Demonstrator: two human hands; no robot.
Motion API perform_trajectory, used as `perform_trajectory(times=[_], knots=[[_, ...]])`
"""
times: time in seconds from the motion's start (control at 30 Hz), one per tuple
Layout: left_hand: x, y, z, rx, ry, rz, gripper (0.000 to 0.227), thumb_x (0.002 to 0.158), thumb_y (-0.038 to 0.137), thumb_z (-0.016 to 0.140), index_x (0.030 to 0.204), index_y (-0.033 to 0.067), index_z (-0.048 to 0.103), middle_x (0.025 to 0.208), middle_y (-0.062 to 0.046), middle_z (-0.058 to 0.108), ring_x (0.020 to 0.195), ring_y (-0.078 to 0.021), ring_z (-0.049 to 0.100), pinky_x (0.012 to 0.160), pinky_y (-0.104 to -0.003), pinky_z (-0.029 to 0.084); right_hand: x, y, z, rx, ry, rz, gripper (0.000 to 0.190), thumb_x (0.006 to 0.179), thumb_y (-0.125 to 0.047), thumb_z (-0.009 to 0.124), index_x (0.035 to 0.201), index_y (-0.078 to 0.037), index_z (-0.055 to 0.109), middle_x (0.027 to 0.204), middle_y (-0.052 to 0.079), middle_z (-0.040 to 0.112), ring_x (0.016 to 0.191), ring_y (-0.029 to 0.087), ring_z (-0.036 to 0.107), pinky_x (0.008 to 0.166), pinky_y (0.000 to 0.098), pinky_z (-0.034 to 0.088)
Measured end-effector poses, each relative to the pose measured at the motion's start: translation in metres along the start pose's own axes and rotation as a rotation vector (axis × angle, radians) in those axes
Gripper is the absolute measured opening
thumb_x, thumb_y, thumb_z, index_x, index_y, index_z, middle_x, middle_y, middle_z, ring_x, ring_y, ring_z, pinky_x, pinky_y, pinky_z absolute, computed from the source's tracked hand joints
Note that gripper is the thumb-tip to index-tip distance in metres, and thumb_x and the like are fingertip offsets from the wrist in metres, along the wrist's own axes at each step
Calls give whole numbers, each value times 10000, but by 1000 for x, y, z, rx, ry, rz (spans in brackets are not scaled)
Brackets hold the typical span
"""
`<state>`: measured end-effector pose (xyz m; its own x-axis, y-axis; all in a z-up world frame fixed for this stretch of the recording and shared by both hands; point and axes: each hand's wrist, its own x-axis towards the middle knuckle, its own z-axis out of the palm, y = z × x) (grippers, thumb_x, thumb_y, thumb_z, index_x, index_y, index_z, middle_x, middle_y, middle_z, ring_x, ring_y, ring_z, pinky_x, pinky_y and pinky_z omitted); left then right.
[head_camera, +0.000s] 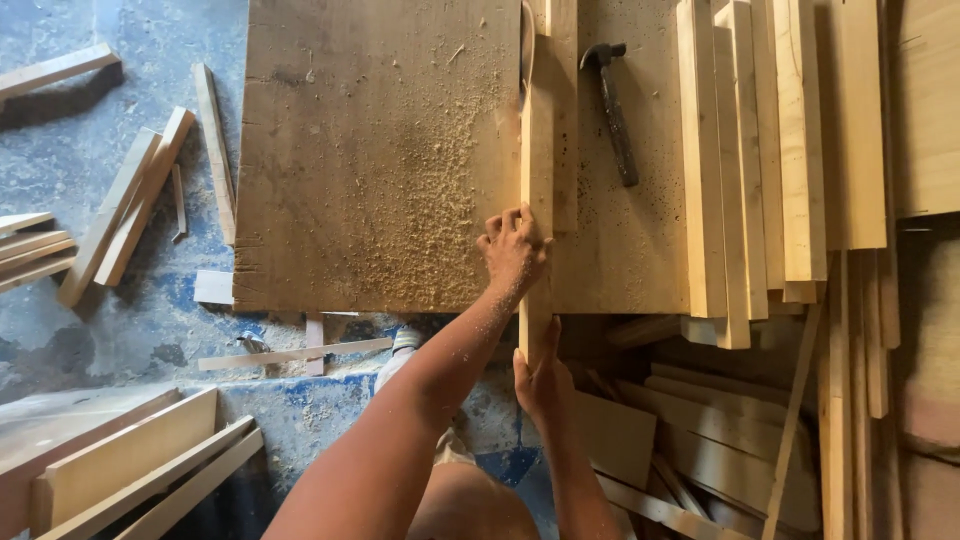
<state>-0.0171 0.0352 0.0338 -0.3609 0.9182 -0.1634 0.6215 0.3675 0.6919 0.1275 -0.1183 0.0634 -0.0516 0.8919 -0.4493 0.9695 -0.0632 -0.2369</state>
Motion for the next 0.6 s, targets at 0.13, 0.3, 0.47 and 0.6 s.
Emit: perform_trajectory(times=[0.13, 0.3, 0.47, 0.6], knots=[[9, 0, 3, 9, 26, 5, 805, 908, 463, 725, 1545, 126, 365, 1345, -52, 411, 1285, -319, 339, 1014, -559, 335, 8, -4, -5, 16, -11, 8, 834, 989, -540, 428, 1652, -230, 26, 1133, 266, 727, 1036, 435, 740, 868, 550, 602], [13, 2, 0, 12, 42, -25, 789, 909, 482, 724, 1545, 155, 391, 1353, -31, 423, 1280, -309, 351, 1018, -553, 345, 17, -7, -6, -10, 5, 0, 844, 985, -526, 449, 1655, -218, 38, 1101, 304, 720, 1022, 466, 736, 865, 563, 603], [0, -11, 21, 14, 64, -25, 781, 893, 524, 730, 1536, 210, 416, 1377, -4, 422, 1295, -297, 328, 1018, -550, 338, 29, 0, 2, 49, -16, 5, 845, 976, -528, 456, 1652, -241, 37, 1096, 300, 721, 1024, 475, 732, 858, 583, 593], [-30, -23, 37, 101, 80, 24, 836, 821, 500, 774, 1530, 242, 413, 1363, 23, 427, 1285, -272, 310, 1007, -507, 312, 18, -32, -25, -5, -16, 28, 820, 979, -537, 418, 1638, -174, 91, 1077, 341, 714, 1029, 494, 726, 876, 588, 589]])
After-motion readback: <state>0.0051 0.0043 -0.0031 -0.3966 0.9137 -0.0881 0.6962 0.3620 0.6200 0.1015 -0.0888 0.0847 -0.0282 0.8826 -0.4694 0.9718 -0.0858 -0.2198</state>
